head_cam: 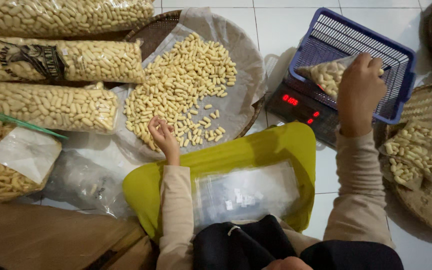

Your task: The person scoops small, cylindrical snack pieces from a large woven tray into clear plastic bags. They place each filled bag onto a digital scale to check the weight, then move the bag to a blue basket. The person repeats this process continuously.

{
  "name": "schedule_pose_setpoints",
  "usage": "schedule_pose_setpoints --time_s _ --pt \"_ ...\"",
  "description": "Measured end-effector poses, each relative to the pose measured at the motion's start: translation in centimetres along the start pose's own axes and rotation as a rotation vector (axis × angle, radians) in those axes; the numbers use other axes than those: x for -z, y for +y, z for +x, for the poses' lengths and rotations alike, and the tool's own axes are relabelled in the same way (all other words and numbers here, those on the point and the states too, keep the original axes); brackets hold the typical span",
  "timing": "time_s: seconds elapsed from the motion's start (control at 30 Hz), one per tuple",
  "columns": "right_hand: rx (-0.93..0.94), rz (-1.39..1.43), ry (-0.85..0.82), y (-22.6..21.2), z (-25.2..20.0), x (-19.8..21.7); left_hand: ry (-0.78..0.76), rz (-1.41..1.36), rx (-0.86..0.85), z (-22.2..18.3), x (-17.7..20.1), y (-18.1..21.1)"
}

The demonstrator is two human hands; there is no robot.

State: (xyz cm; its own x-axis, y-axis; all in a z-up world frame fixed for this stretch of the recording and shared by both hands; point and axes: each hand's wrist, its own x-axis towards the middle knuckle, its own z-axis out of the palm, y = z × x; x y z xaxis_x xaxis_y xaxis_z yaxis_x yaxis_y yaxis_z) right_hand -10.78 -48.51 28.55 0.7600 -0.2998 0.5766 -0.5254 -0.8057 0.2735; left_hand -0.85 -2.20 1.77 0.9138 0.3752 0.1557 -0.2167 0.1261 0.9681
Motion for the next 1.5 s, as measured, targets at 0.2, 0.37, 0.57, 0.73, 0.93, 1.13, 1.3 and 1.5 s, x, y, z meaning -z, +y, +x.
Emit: schedule_pose_setpoints --time_s 0.2,0.37,0.57,0.73,0.93,1.13,1.3,1.5 --pt "0.19 0.713 0.026 -11.1 -5.4 0.7 -0.01 0.056 -0.028 -0.2 0.2 -0.3" --pt "0.295 1.049 -0.2 -25.9 -11.8 -5.3 -0.001 0.02 0.005 -0.3 0.8 -1.1" --pt "0.252 1.058 -0.347 -29.3 -15.1 -10.7 -0.03 0.043 -0.019 0.0 0.4 -1.5" --pt "0.254 1.035 -0.387 -29.3 -16.6 -12.3 -0.034 0.072 -0.017 -0.2 0.1 -1.6" --pt "0.401 0.881 -0.485 -30.4 -17.3 -14.2 -0.024 0.001 0.008 -0.3 0.1 -1.1" --pt "0.418 0.922 -0.476 -29.9 -17.8 -14.3 -0.05 0.064 -0.037 -0.6 0.3 -1.1" --pt "0.526 1.159 -0.549 -29.0 -15.9 -10.2 -0.04 0.085 -0.023 -0.6 0.1 -0.2" --pt "0.361 0.932 -0.164 -23.0 -9.8 -2.6 -0.034 0.17 -0.07 0.1 1.8 1.2"
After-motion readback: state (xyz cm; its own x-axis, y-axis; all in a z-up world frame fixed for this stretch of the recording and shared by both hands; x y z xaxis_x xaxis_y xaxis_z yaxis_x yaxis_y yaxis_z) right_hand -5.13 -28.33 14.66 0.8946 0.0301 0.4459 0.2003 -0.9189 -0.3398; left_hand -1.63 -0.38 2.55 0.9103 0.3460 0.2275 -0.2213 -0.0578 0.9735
